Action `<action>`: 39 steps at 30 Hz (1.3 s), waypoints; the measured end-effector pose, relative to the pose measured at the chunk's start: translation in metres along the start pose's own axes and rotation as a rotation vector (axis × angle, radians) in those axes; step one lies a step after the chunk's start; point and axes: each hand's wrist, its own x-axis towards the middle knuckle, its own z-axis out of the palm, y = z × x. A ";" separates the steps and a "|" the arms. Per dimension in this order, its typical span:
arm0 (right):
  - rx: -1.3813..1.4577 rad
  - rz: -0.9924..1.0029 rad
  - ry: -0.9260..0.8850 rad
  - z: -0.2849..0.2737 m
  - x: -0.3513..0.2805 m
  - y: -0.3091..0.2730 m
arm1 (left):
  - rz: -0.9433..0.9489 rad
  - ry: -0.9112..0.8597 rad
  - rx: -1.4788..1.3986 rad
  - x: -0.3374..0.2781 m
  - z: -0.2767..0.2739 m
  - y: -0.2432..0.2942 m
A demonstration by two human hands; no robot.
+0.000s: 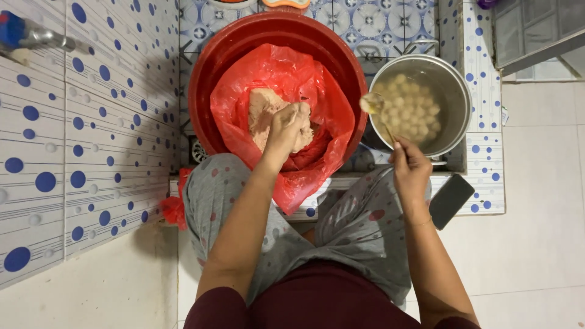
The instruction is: The person is manually forming meatballs from a large bowl of meat paste and dropping them into a pot of water using a spoon.
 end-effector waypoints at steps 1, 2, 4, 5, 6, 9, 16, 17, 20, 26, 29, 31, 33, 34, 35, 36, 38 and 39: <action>0.001 0.002 0.000 0.003 -0.001 -0.011 | -0.001 0.001 0.002 0.005 0.000 -0.007; 0.002 -0.014 -0.016 0.007 -0.003 -0.022 | 0.030 0.028 0.042 0.009 0.000 -0.014; 0.004 -0.028 -0.031 0.012 -0.006 -0.045 | 0.061 0.054 0.083 0.007 0.007 -0.007; -0.005 -0.060 -0.044 0.015 -0.008 -0.056 | 0.096 0.088 0.149 0.000 0.014 0.006; -0.013 -0.093 -0.058 0.017 -0.009 -0.067 | 0.132 0.123 0.215 -0.006 0.020 0.020; -0.053 -0.173 -0.102 0.021 -0.013 -0.105 | 0.195 0.088 0.260 -0.007 0.020 0.023; -0.140 -0.389 -0.105 0.030 -0.010 -0.151 | 0.204 0.082 0.293 -0.001 0.013 0.003; -0.173 -0.432 -0.103 0.031 -0.010 -0.151 | 0.198 0.090 0.298 -0.001 0.013 0.003; -0.253 -0.506 -0.088 0.034 -0.010 -0.146 | 0.162 0.112 0.340 0.004 0.006 -0.008; -0.502 -0.614 -0.040 0.040 -0.016 -0.123 | 0.012 0.147 0.303 0.001 0.022 0.001; -0.595 -0.650 -0.042 0.047 -0.017 -0.122 | -0.057 0.197 0.238 0.003 0.021 -0.003; -0.620 -0.657 -0.053 0.054 -0.020 -0.119 | -0.079 0.220 0.240 0.011 0.010 -0.020; -0.546 -0.580 -0.123 0.061 -0.025 -0.116 | -0.111 0.244 0.518 0.022 -0.004 -0.046; -0.546 -0.578 -0.123 0.061 -0.024 -0.121 | -0.112 0.244 0.519 0.024 -0.007 -0.050; -0.397 -0.489 -0.192 0.060 -0.022 -0.125 | -0.166 0.239 0.687 0.026 -0.009 -0.054; -0.247 -0.400 -0.256 0.059 -0.020 -0.130 | -0.218 0.234 0.855 0.029 -0.011 -0.057; -0.199 -0.225 -0.322 0.053 -0.019 -0.111 | -0.173 0.203 0.959 0.026 -0.017 -0.060; -0.151 -0.049 -0.386 0.049 -0.019 -0.101 | -0.129 0.172 1.061 0.025 -0.019 -0.062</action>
